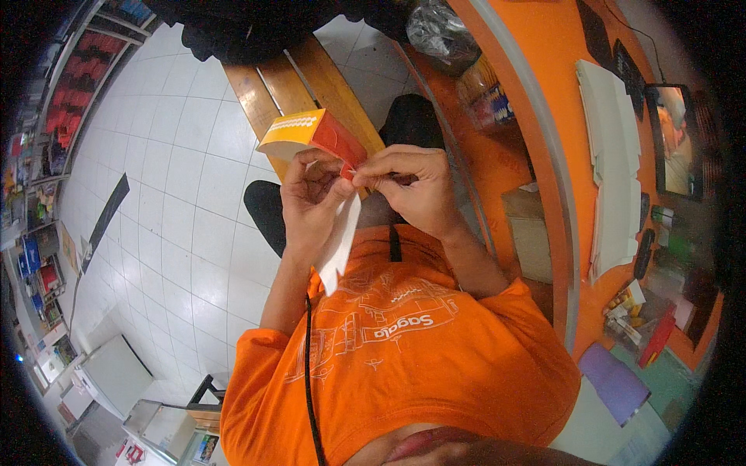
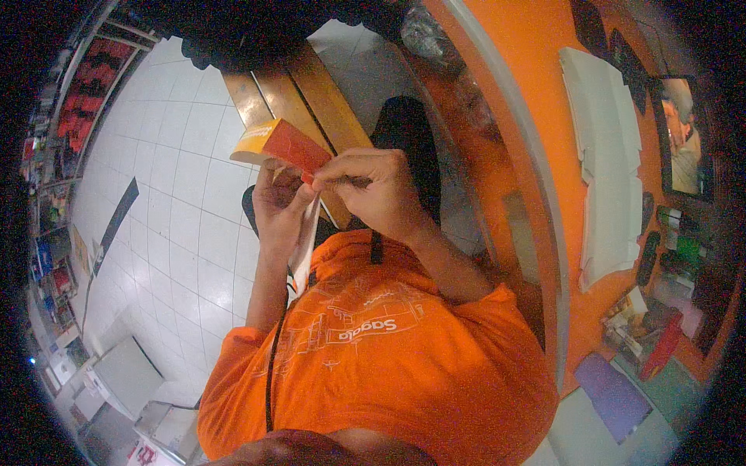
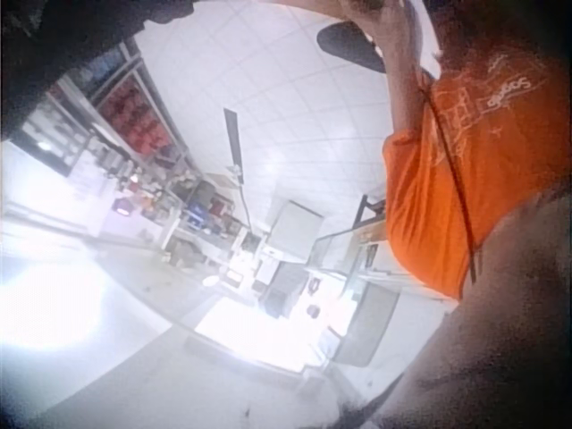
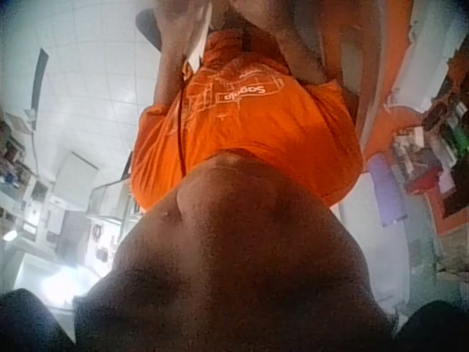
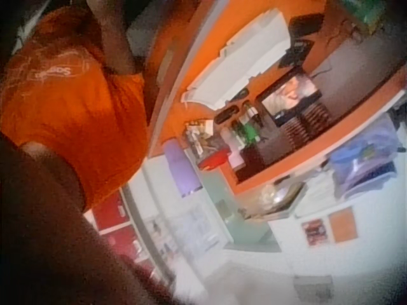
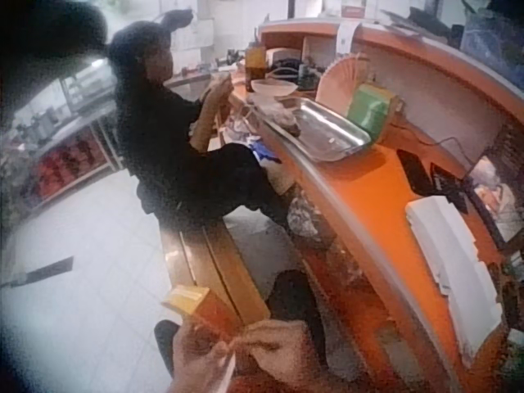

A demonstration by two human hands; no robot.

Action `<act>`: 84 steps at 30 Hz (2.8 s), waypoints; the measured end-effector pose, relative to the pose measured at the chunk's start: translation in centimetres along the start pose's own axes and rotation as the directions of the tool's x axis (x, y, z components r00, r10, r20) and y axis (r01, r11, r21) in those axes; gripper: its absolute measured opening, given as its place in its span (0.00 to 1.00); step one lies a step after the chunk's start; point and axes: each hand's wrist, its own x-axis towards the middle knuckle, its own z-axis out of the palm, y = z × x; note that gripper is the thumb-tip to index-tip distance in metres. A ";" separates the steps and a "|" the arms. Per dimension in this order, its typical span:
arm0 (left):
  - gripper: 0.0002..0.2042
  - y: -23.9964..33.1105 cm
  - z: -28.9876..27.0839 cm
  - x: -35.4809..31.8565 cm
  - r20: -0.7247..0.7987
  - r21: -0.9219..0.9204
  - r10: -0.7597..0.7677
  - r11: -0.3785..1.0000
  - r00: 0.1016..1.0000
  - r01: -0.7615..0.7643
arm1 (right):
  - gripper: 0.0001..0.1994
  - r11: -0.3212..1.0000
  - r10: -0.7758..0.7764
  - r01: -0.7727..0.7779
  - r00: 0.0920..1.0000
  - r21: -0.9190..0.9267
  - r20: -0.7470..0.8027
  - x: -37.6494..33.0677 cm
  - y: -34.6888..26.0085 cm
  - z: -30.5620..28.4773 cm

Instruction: The person assembles small, flat-packed cardboard boxes by folding the flaps and tucking the tabs into slots. The person works at a counter, repeatedly picking up a flat piece, folding it into a box shape, and placing the finished box on the counter.

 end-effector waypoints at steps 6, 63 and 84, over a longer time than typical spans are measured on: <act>0.15 -1.8 -2.7 1.0 0.223 -0.131 -0.007 0.991 0.975 0.037 | 0.07 0.990 0.072 -0.094 0.976 0.101 0.204 0.7 -0.9 -1.2; 0.09 -7.2 -3.2 -8.2 0.156 0.466 -0.686 0.686 0.711 0.559 | 0.07 0.805 0.585 -0.492 0.753 -0.331 0.303 -11.1 6.5 -1.4; 0.14 -7.9 -2.9 -6.7 0.077 0.501 -0.528 0.754 0.846 0.425 | 0.05 0.888 0.428 -0.417 0.904 -0.191 0.015 -11.9 7.4 2.6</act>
